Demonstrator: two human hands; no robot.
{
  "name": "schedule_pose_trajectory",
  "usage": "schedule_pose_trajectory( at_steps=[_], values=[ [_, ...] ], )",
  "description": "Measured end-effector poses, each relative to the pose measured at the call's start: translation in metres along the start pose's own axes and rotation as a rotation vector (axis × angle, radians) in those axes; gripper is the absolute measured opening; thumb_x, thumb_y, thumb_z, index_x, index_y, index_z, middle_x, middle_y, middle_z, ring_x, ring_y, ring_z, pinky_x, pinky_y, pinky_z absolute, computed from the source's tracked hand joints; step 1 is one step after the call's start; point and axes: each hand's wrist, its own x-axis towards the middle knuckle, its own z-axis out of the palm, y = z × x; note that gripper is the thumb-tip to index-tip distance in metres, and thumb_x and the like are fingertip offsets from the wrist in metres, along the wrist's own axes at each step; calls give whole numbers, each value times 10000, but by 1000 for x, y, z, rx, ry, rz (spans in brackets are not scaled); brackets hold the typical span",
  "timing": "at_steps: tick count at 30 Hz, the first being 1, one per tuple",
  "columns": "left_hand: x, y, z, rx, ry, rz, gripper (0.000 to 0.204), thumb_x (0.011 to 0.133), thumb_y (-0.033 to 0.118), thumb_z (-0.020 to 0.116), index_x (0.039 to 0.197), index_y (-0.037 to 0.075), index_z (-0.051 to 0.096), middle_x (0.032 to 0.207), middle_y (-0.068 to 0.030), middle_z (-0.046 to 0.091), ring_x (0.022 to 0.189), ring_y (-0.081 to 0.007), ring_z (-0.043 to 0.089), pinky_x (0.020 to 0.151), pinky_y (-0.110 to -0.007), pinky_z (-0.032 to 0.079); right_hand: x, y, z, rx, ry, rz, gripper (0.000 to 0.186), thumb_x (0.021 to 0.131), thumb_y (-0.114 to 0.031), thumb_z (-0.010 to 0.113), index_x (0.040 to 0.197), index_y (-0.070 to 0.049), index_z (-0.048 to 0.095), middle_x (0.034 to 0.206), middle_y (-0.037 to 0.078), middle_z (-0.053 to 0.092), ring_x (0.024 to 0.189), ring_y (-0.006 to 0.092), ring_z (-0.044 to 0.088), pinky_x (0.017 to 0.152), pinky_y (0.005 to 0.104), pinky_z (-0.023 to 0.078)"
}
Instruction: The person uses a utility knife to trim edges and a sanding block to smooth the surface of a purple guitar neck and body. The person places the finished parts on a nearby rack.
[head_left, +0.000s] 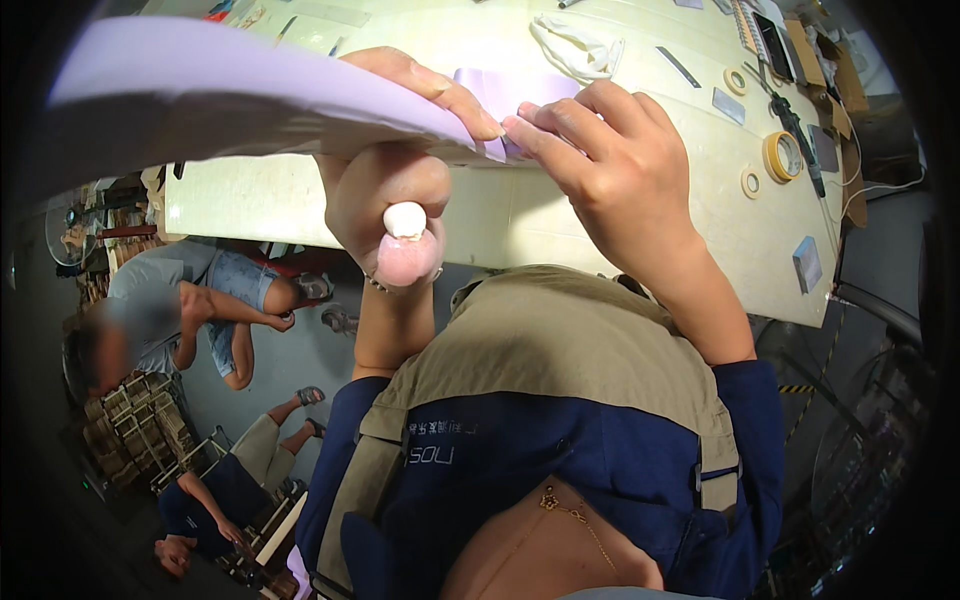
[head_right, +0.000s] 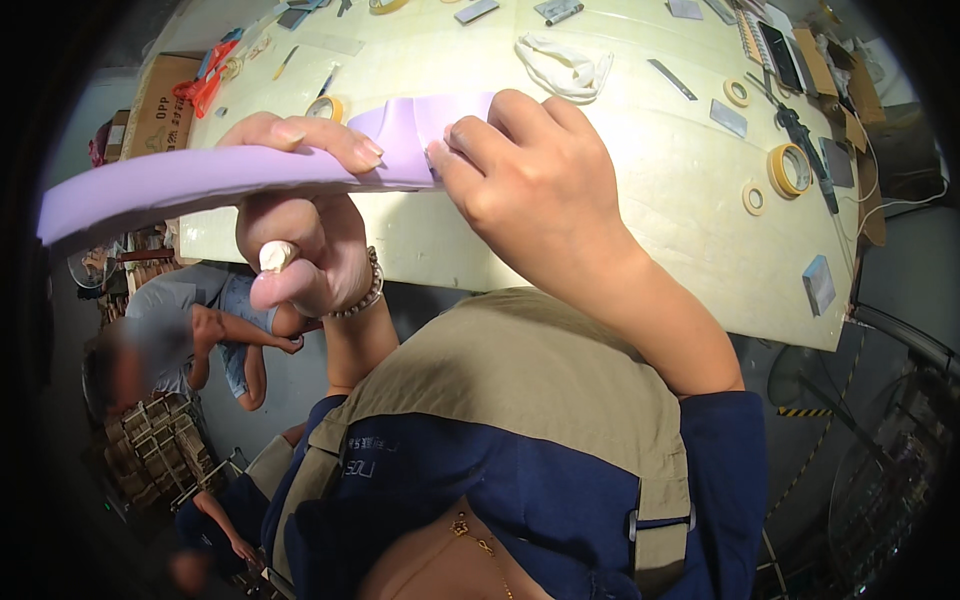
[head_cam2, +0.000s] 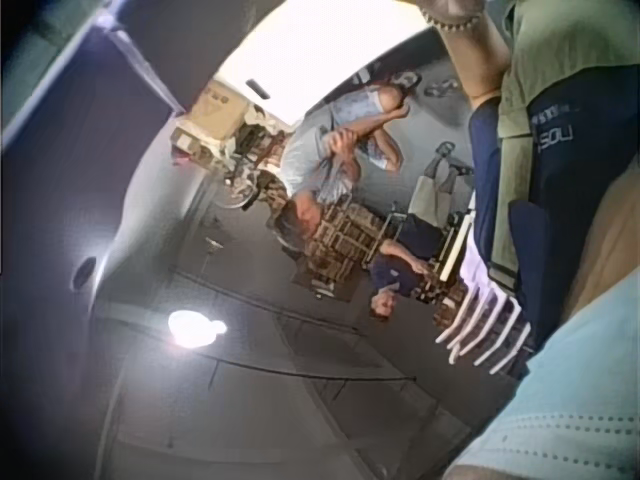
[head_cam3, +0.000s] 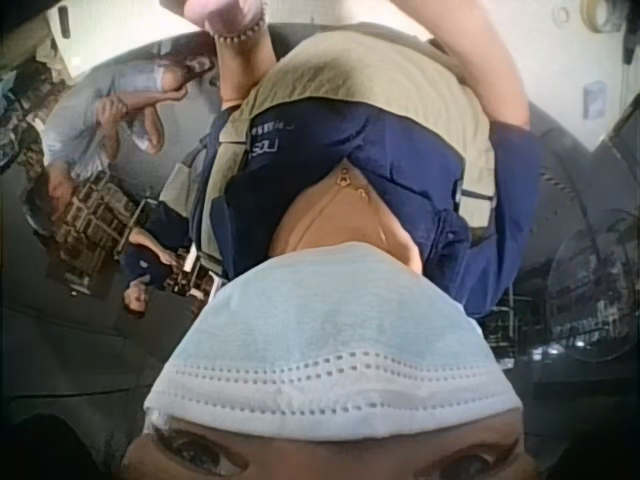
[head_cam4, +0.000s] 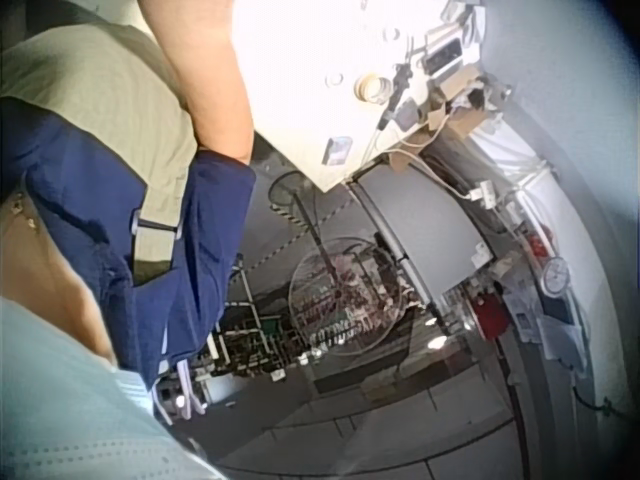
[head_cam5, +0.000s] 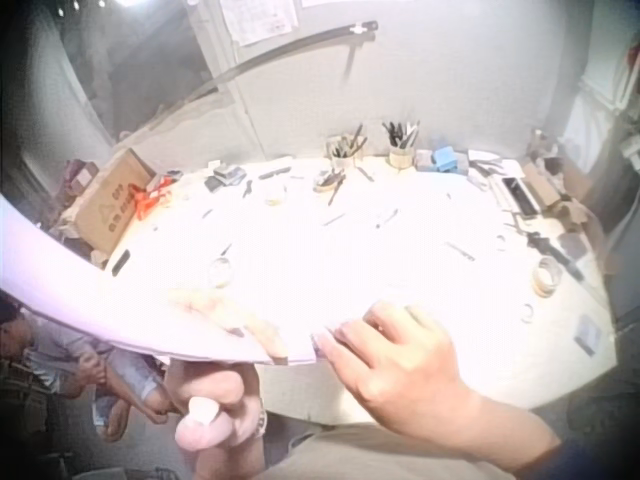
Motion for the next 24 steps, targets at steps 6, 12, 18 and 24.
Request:
schedule_pose_trajectory(
  at_steps=[6, 12, 18, 24],
  values=[
    [1, 0, 10, -70, 84, 20, 572, 885, 477, 335, 499, 57, 368, 710, -188, 577, 628, -212, 488, 473, -255, 347, -2, 10, -5, 180, -7, 32, 246, 635, -77, 654, 869, -149, 678, 764, -42, 613, 666, 146, 527, 543, 271, 414],
    [3, 0, 7, -68, 15, 17, 537, 870, 437, 351, 496, 53, 366, 717, -193, 574, 632, -211, 484, 471, -251, 348, -1, 5, 4, 129, 90, 100, 228, 638, -84, 674, 854, -156, 678, 751, -45, 607, 643, 150, 524, 539, 273, 424],
    [2, -1, 8, -31, 50, 13, 582, 885, 479, 322, 498, 46, 362, 733, -201, 571, 634, -214, 482, 470, -251, 354, 1, 1, -2, 94, 27, 85, 216, 649, -76, 672, 848, -160, 678, 748, -46, 605, 650, 152, 530, 545, 277, 428],
    [2, -3, 6, -33, 21, -6, 694, 874, 625, 259, 504, 47, 359, 759, -219, 571, 651, -220, 507, 472, -258, 365, -11, 4, 0, 234, 21, 177, 175, 625, -112, 638, 787, -147, 692, 753, -52, 608, 691, 142, 529, 590, 290, 448]
  ],
)
